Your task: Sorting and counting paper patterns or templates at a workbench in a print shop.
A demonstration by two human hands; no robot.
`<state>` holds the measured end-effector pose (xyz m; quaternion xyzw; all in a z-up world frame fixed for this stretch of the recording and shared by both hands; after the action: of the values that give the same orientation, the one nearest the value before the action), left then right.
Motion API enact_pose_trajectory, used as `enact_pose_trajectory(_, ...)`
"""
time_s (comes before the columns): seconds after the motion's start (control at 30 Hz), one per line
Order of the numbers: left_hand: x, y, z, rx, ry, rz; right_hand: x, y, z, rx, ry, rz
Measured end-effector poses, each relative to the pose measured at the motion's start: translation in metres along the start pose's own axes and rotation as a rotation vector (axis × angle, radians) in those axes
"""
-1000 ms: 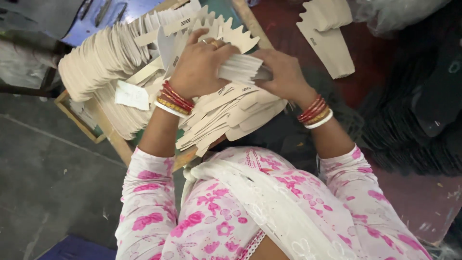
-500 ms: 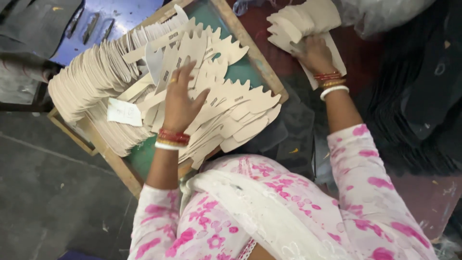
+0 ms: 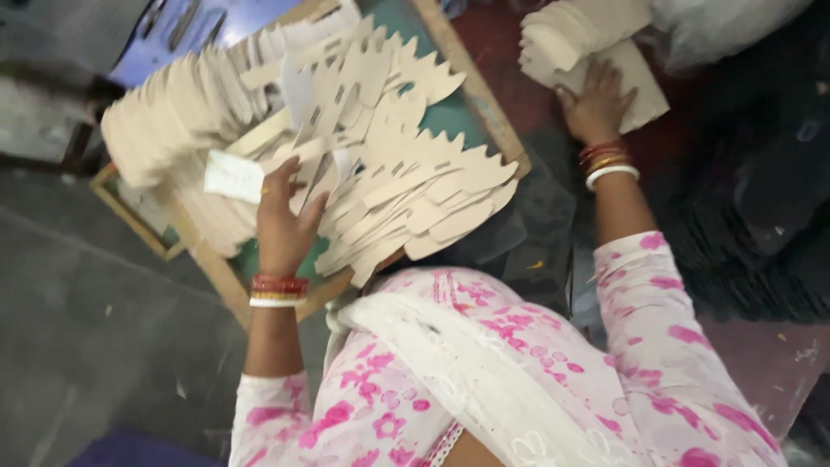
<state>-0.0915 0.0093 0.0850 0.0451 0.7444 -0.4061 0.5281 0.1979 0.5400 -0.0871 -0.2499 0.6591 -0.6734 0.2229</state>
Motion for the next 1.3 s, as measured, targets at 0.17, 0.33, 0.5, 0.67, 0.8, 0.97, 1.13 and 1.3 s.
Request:
enact_pose_trajectory(0.17,0.003,-0.014,0.010,-0.058,0.031,-0.021,0.058,-0.053,0.006,-0.179,-0.010,0.008)
enact_pose_trajectory(0.33,0.014,-0.007,0.030,-0.101,0.026,-0.077,0.266,-0.125,0.067,-0.210,-0.553,-0.290)
enact_pose_trajectory(0.5,0.024,-0.021,0.052,-0.134,-0.026,-0.091,0.404,-0.104,0.111,0.017,-0.957,-0.385)
enact_pose_trajectory(0.67,0.050,-0.028,0.070,-0.114,-0.064,-0.065,0.444,-0.125,0.124,0.024,-1.017,-0.493)
enact_pose_trajectory(0.8,0.060,-0.033,0.070,-0.079,-0.086,-0.050,0.454,-0.103,0.127,0.255,-1.055,-0.302)
enact_pose_trajectory(0.97,0.069,-0.037,0.070,-0.064,-0.036,-0.031,0.428,-0.104,0.055,0.090,-0.822,-0.359)
enact_pose_trajectory(1.13,0.065,-0.054,0.064,-0.010,0.007,0.000,0.409,-0.130,0.037,-0.305,-0.981,-0.259)
enact_pose_trajectory(1.3,0.093,-0.074,0.066,-0.059,-0.033,0.106,0.365,-0.132,0.018,0.008,-0.828,-0.349)
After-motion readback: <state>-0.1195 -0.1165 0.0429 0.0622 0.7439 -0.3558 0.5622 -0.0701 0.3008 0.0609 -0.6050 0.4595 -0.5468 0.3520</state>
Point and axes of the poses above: each hand's wrist, its own z-axis away from the middle knuckle, its own y-axis out of the palm, x = y × z, the point moved 10 cm from there along -z, towards the middle knuckle, and after that the axes turned 1 degree about y, right-handed, at the moved point
